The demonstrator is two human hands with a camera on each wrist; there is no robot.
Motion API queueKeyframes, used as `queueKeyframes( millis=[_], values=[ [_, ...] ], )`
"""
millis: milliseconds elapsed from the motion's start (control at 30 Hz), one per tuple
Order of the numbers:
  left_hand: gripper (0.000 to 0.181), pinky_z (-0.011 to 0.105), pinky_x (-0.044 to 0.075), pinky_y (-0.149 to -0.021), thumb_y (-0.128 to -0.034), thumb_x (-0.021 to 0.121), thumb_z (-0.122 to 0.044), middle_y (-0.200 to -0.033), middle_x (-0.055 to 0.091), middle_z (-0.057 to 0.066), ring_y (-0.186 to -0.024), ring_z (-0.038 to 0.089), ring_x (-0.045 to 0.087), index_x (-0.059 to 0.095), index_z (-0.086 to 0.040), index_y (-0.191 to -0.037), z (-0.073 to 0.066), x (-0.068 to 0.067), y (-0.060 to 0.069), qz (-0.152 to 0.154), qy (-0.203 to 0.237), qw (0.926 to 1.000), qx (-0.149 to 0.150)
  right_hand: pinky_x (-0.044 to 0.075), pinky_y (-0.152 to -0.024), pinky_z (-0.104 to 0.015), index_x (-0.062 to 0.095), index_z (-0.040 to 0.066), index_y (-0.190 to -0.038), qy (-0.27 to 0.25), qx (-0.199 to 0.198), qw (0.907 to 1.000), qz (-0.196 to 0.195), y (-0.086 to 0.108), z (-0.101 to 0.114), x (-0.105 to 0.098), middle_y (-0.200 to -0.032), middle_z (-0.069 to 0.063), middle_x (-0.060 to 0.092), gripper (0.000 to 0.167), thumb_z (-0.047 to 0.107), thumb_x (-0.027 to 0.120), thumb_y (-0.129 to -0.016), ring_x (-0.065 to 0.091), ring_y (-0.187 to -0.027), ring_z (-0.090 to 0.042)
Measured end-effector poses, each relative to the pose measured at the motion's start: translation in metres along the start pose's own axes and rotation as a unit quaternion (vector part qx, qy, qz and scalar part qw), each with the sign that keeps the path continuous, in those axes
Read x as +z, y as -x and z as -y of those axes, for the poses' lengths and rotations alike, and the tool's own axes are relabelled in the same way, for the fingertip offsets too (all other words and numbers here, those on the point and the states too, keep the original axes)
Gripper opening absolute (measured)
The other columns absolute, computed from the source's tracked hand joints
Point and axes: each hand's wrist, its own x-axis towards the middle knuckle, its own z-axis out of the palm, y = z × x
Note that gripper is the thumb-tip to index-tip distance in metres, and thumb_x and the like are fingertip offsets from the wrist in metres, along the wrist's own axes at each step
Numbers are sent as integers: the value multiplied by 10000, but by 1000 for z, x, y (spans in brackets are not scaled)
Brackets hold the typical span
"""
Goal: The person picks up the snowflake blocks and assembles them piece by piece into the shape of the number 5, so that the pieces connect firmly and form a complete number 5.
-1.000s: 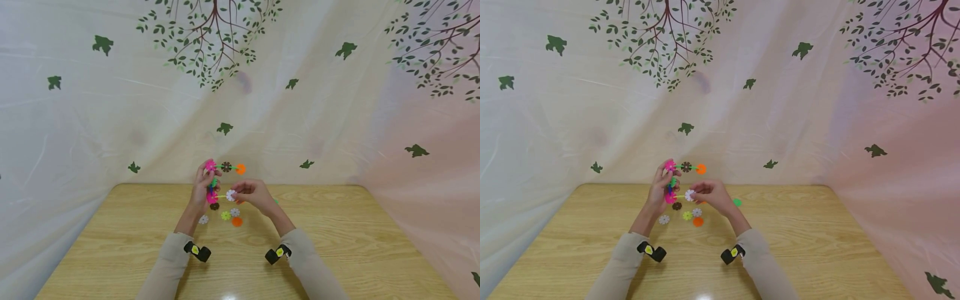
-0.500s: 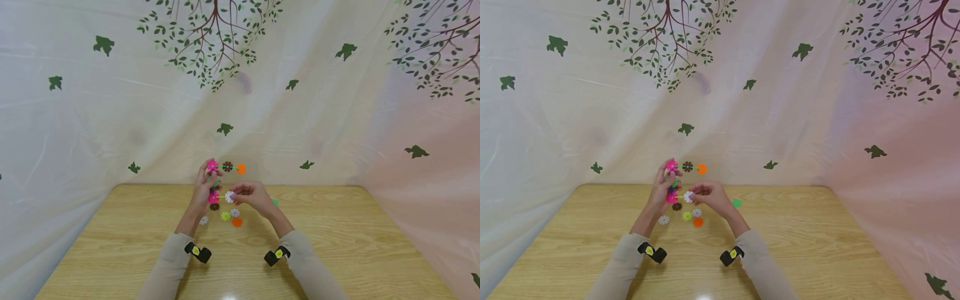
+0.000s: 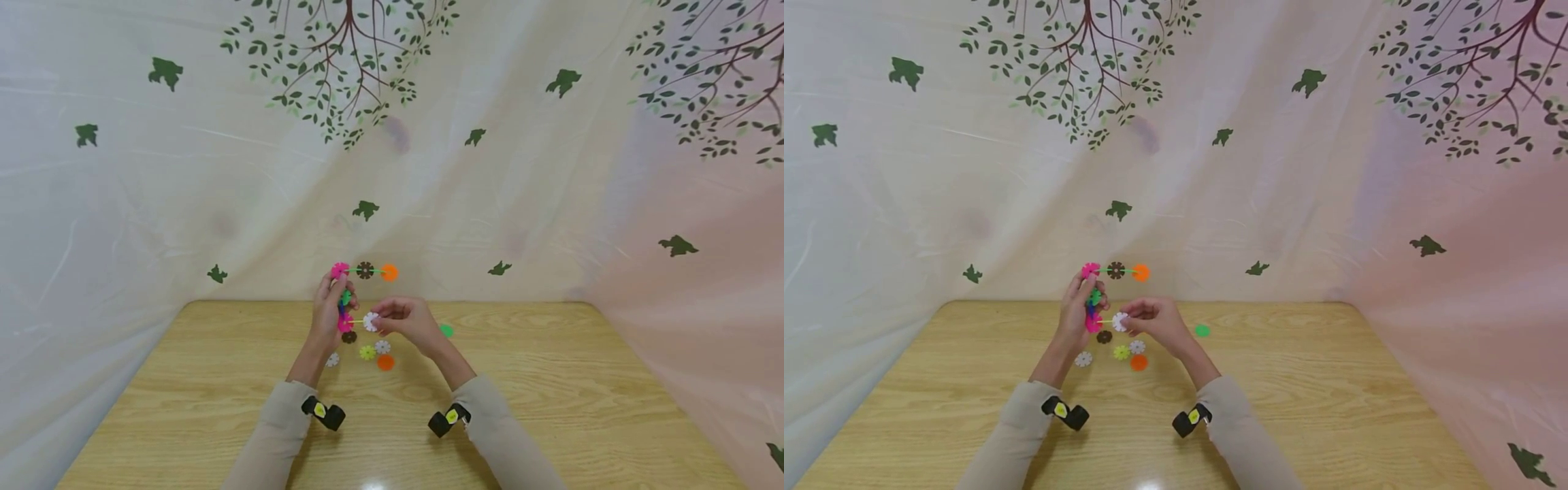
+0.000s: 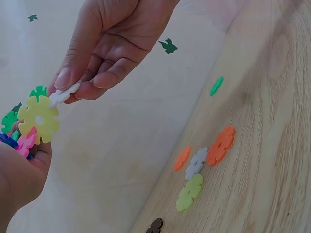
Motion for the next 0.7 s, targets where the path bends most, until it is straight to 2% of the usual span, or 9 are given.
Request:
queueKeyframes(
  millis=[433, 700],
  values=[
    [307, 180, 477, -624, -1099, 454, -264, -886, 537, -16, -682, 92, 501, 459, -69, -1336, -2, 1, 0, -64, 91, 9999, 104, 626, -696, -281, 679, -132, -1119, -52, -29, 9999, -93, -1, 0, 4, -849, 54, 731, 228, -21, 707, -922, 710, -745, -101],
    [284, 178, 491, -633, -1093, 472, -302, -898, 541, 9, -683, 96, 510, 489, -99, -1291, -2, 2, 2, -82, -100, 9999, 110, 636, -720, -330, 674, -143, -1113, -66, -37, 9999, -101, 0, -1, 3, -839, 55, 726, 222, -27, 700, -926, 704, -737, -109]
  ],
)
